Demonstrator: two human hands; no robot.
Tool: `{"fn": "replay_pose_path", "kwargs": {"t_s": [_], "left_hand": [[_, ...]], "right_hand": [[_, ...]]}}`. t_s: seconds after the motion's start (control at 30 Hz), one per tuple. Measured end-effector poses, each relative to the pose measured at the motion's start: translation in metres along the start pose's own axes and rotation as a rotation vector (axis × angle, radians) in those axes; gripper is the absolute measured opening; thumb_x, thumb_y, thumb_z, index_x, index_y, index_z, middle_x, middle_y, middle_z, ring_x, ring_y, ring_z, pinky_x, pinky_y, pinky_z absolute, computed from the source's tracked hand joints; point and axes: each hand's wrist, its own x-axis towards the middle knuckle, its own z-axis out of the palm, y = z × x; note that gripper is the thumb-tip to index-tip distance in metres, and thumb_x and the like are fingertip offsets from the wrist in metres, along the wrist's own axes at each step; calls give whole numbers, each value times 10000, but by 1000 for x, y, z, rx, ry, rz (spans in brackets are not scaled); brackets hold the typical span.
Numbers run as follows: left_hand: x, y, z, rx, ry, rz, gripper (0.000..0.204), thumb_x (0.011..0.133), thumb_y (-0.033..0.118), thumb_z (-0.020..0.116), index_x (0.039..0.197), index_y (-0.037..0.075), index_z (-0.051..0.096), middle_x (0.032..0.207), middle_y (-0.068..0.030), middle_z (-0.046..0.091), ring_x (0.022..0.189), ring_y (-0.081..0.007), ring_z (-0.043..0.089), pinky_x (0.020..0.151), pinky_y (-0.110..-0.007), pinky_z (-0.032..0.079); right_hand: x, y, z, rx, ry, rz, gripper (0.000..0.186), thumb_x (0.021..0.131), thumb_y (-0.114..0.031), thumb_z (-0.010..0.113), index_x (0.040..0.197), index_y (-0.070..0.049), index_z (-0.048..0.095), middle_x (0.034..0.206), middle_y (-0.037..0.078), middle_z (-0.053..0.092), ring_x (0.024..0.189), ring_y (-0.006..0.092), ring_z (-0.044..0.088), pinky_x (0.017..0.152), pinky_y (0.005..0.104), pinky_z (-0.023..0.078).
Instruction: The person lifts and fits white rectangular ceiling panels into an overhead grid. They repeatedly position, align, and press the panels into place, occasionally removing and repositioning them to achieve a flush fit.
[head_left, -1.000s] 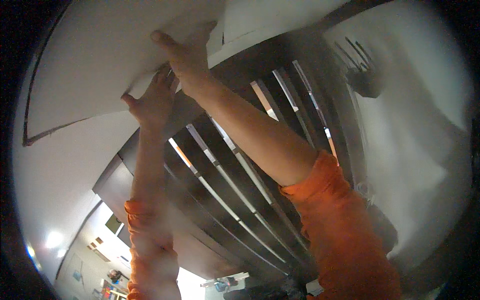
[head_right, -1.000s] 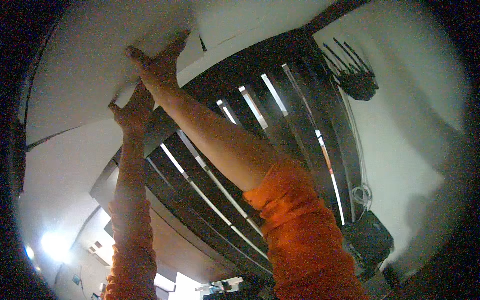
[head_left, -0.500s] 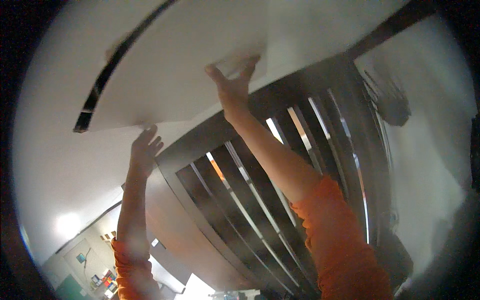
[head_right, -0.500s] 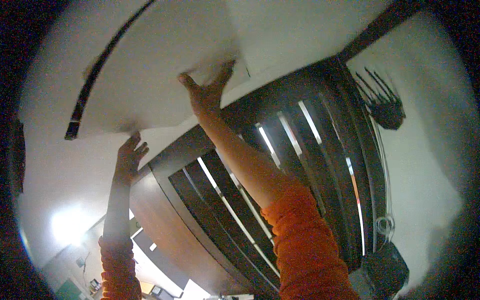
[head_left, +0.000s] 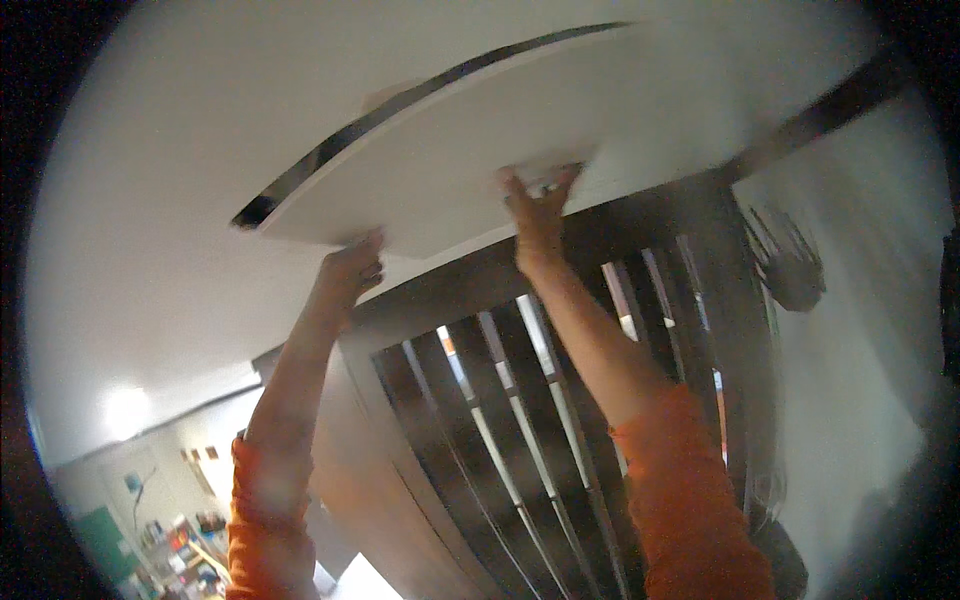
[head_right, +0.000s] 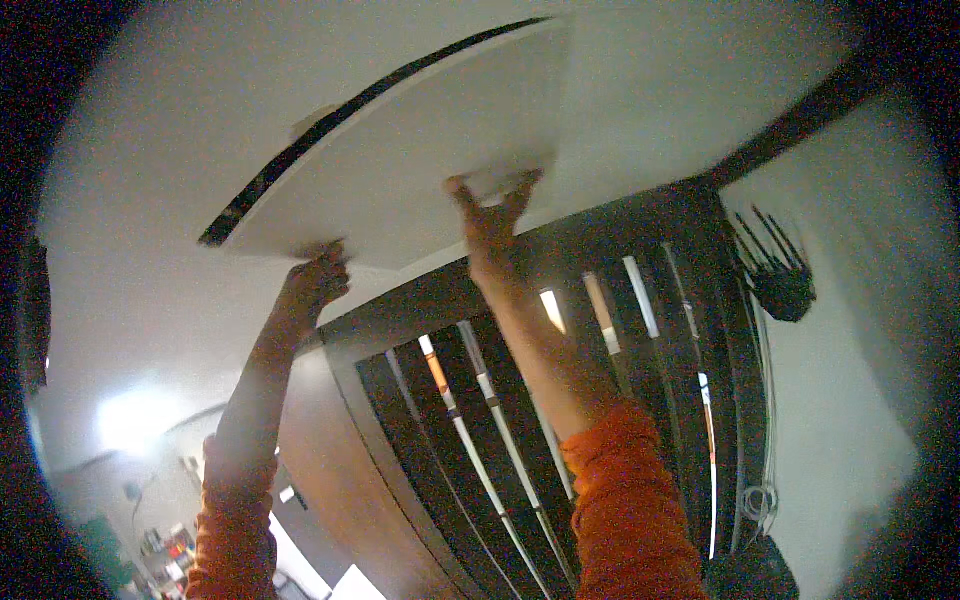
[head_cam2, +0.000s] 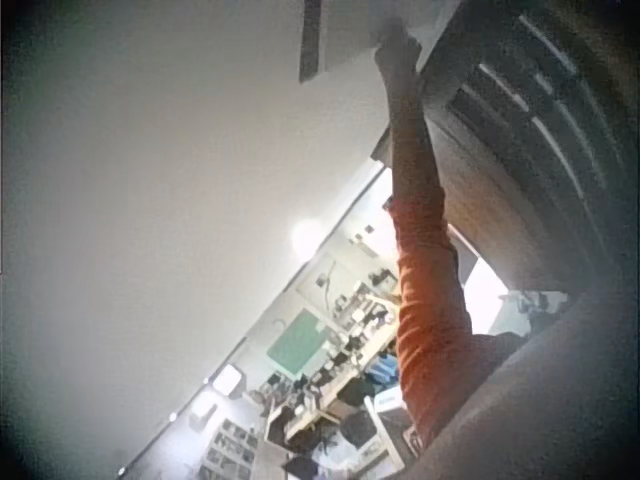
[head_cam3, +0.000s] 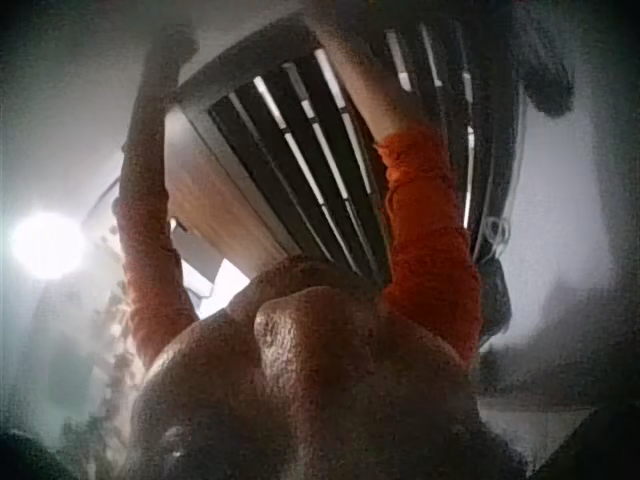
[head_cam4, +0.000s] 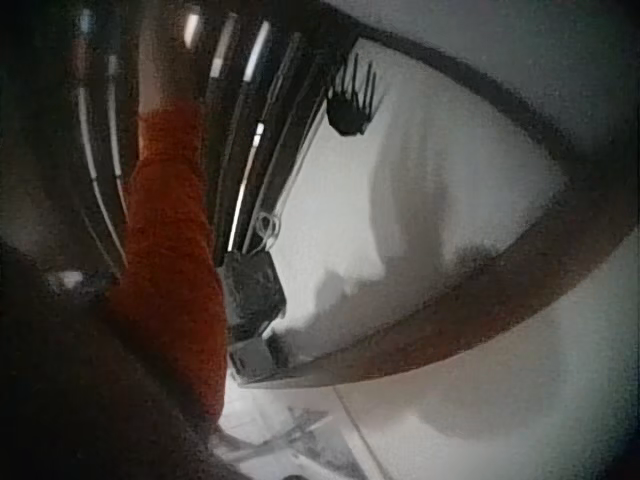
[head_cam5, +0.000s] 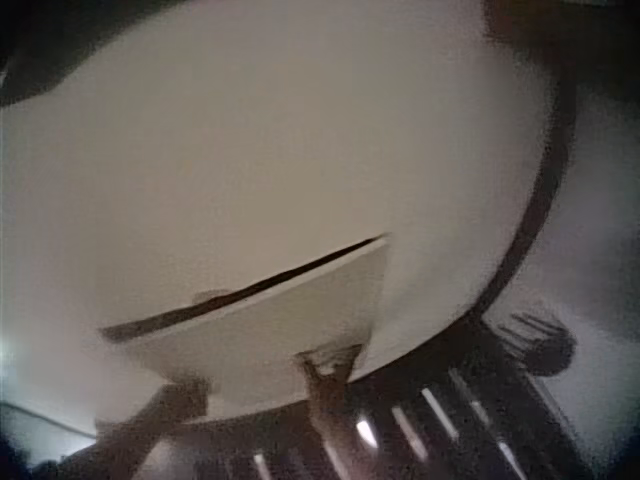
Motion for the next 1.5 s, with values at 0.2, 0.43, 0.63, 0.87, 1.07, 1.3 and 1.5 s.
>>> {"fn": "replay_pose_path", "kwargs": {"t_s": [0.2, 0.43, 0.63, 0.87, 1.07, 1.3, 1.5], "left_hand": [[3, 4, 13, -84, 93, -91, 689, 793, 496, 868, 1238, 11, 663, 1123, -103, 642, 1038, -229, 624, 946, -345, 492], [-6, 23, 32, -104, 174, -14, 699, 775, 503, 872, 1144, -55, 666, 996, -71, 606, 900, -171, 557, 875, -365, 481], [-2, 15, 17, -31, 246, -72, 686, 740, 581, 885, 973, -35, 690, 905, -71, 598, 860, -183, 561, 841, -345, 486], [-6, 16, 0, 23, 184, -90, 714, 756, 571, 875, 1038, -52, 671, 935, -91, 616, 903, -213, 597, 872, -374, 503], [4, 18, 5, 23, 119, -104, 651, 836, 500, 824, 1204, -15, 672, 1059, -117, 681, 1048, -243, 651, 910, -388, 523], [-10, 4, -15, 155, -2, 144, 351, 952, 74, 654, 1302, 53, 667, 1245, -76, 705, 1078, -157, 688, 971, -258, 539], [-3, 2, -20, 375, 29, 280, 343, 988, 98, 624, 1326, 44, 656, 1187, -72, 701, 1065, -179, 676, 964, -293, 537]], "right_hand": [[3, -14, -19, -141, -230, 1, 1149, 884, -358, 812, 1654, -158, -17, 1633, 148, 181, 1423, 298, 340, 1100, 459, 446], [14, -20, -28, -250, -251, -121, 1023, 921, -312, 779, 1655, -219, 72, 1646, 155, 44, 1428, 342, 344, 1055, 497, 506], [8, -21, -12, -207, -264, -14, 1007, 921, -255, 779, 1637, -143, 80, 1630, 181, 13, 1455, 360, 321, 1047, 519, 549], [5, -10, -5, -169, -277, -42, 811, 960, -233, 739, 1597, -178, 241, 1584, 177, 121, 1472, 380, 302, 1064, 516, 533], [43, 11, -42, -968, -355, -542, 889, 880, -57, 663, 1605, -179, 166, 1588, 167, 227, 1439, 354, 363, 1110, 449, 509], [2, -14, 7, -205, -290, 32, 685, 890, 224, 429, 1520, -46, 399, 1588, 121, 335, 1437, 262, 425, 1146, 375, 503], [13, 27, -5, -322, -90, -272, 914, 836, -173, 690, 1575, -18, 175, 1626, 198, 215, 1490, 306, 253, 1248, 412, 233]]}}
